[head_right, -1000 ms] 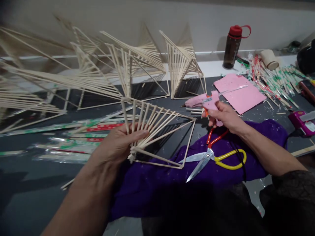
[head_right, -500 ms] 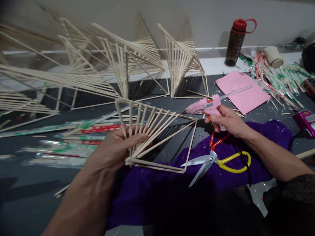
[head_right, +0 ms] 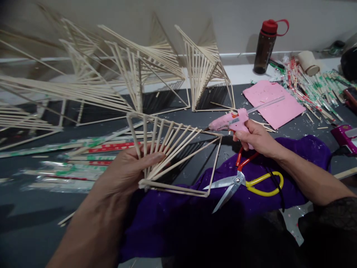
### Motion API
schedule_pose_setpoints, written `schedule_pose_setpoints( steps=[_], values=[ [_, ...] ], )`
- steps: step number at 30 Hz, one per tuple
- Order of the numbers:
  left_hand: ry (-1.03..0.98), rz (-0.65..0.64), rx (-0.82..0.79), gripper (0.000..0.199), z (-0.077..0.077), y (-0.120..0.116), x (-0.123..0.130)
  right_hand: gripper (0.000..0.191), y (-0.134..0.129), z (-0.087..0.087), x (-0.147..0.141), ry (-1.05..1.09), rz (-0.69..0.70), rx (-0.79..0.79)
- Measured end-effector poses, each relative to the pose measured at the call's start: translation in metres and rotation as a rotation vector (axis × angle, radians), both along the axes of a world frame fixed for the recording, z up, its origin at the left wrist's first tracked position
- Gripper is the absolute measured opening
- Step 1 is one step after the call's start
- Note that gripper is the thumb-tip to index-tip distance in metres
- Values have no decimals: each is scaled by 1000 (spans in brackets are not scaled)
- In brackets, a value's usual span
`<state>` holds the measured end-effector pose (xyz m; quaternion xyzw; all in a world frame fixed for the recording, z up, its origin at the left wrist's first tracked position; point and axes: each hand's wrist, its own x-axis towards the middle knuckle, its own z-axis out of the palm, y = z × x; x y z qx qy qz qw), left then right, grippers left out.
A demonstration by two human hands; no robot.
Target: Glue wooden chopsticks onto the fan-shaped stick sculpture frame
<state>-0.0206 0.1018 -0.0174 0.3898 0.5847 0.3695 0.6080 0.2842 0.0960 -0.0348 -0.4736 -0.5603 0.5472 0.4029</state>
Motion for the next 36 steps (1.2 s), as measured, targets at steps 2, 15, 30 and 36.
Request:
schedule_pose_setpoints(
  steps=[2, 15, 30, 36],
  values=[
    [1, -2, 8, 32, 0, 0, 1, 28, 0, -1, 0, -1, 3, 4],
    [-8, -32, 5, 28, 0, 0, 0, 26, 0, -3, 0, -36, 21, 41],
    [1, 6, -34, 34, 2, -2, 1, 22, 0, -4, -1, -46, 37, 54],
    [9, 32, -54, 33, 4, -1, 4, 24, 0, -4, 0, -67, 35, 62]
  ],
)
